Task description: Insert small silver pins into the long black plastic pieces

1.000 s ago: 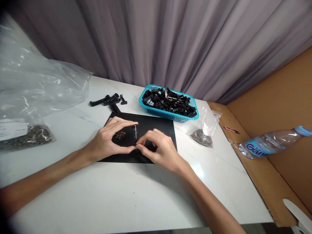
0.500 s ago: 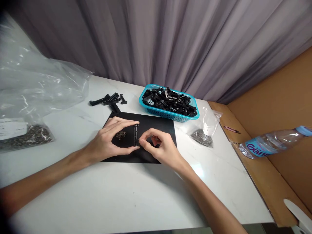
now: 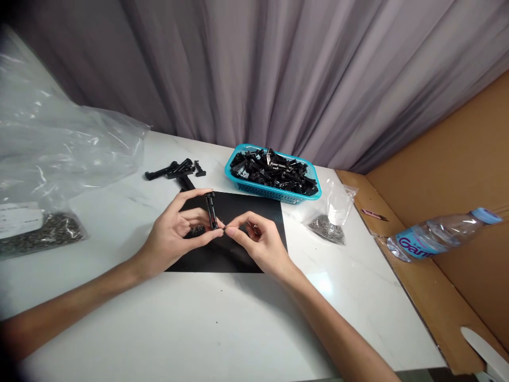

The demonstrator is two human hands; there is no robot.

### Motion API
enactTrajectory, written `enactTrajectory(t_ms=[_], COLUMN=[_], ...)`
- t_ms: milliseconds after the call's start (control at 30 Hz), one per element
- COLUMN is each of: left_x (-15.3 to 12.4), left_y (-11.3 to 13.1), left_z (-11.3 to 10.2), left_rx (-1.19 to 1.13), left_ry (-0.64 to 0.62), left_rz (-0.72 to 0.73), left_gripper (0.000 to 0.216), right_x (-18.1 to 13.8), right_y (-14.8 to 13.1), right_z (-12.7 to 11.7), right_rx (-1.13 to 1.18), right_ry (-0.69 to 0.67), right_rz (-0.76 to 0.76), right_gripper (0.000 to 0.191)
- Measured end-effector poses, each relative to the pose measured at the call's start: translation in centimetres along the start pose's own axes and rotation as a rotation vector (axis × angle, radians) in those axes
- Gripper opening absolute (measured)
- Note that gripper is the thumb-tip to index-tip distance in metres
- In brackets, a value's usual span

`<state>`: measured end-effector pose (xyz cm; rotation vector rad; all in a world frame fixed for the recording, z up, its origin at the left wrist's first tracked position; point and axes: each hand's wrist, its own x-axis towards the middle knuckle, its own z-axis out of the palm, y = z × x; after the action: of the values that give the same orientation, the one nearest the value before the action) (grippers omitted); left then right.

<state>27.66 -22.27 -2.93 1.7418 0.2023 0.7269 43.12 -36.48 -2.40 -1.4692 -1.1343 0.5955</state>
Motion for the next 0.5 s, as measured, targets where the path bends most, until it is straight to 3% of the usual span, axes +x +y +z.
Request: enactTrajectory(t_ms=[200, 500], left_x=[0.2, 0.8], left_y=[0.2, 1.6], left_z=[-0.2, -0.1], left_rx=[0.026, -0.209], left_ry=[0.013, -0.057], left_rz=[-0.086, -0.423], left_gripper=[0.069, 0.071], right_x=[-0.2, -0.1], right_y=[0.1, 0.3], right_z=[0.4, 0.3], right_rx=[0.018, -0.038], right_ry=[0.025, 0.019], right_rz=[0.003, -0.182], right_gripper=[0.021, 0.008])
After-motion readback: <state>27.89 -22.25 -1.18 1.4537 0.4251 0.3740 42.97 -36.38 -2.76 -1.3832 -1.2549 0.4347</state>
